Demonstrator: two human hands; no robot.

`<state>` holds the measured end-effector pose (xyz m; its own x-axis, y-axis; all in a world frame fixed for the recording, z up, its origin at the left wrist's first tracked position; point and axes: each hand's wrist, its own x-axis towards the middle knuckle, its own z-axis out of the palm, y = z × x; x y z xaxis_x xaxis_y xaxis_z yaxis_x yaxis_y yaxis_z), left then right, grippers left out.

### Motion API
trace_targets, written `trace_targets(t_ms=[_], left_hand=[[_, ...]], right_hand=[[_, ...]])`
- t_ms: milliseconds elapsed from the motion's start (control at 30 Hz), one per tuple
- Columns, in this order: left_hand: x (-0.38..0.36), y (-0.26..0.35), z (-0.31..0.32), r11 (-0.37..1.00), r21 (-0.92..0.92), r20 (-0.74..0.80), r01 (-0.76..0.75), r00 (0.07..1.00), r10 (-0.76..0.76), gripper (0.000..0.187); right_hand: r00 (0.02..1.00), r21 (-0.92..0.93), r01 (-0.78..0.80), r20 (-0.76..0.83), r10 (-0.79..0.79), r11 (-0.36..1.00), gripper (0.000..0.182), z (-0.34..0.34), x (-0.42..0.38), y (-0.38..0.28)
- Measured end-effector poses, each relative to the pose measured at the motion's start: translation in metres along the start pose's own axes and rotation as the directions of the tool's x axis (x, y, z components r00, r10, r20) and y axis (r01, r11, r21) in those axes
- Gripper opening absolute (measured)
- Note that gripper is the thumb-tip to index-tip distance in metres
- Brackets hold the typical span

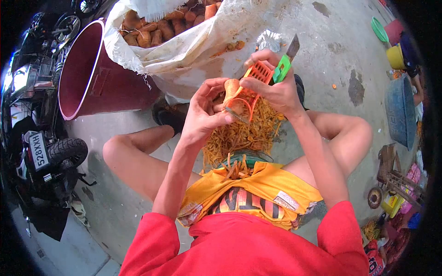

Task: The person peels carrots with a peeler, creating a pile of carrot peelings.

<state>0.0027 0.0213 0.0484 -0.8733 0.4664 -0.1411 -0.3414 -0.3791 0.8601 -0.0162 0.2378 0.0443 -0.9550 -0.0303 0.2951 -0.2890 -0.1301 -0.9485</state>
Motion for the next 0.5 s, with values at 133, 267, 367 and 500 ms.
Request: trace_targets(t_ms=[133, 267, 367, 500], left_hand=[[-0.001, 0.001, 0.001, 0.998, 0.046, 0.014, 0.046, 0.999, -0.047, 0.096], [0.001, -0.002, -0.001, 1.0, 0.002, 0.011, -0.01, 1.0, 0.01, 0.094], [-0.001, -0.009, -0.01, 0.996, -0.092, 0.104, 0.015, 0.995, -0.006, 0.094], [-0.004, -0.008, -0.006, 0.981, -0.195, 0.203, 0.003, 0.978, 0.038, 0.097]], right_hand=[[1.0, 0.008, -0.019, 0.001, 0.019, 1.0, 0.036, 0.002, 0.004, -0.004], [0.998, -0.09, 0.06, -0.004, -0.061, 0.994, 0.034, -0.001, 0.003, -0.004], [0.99, -0.178, 0.125, 0.08, -0.112, 0.976, 0.03, -0.01, 0.01, -0.002], [0.996, 0.015, 0.033, -0.087, -0.031, 0.999, 0.028, -0.032, 0.025, 0.01]])
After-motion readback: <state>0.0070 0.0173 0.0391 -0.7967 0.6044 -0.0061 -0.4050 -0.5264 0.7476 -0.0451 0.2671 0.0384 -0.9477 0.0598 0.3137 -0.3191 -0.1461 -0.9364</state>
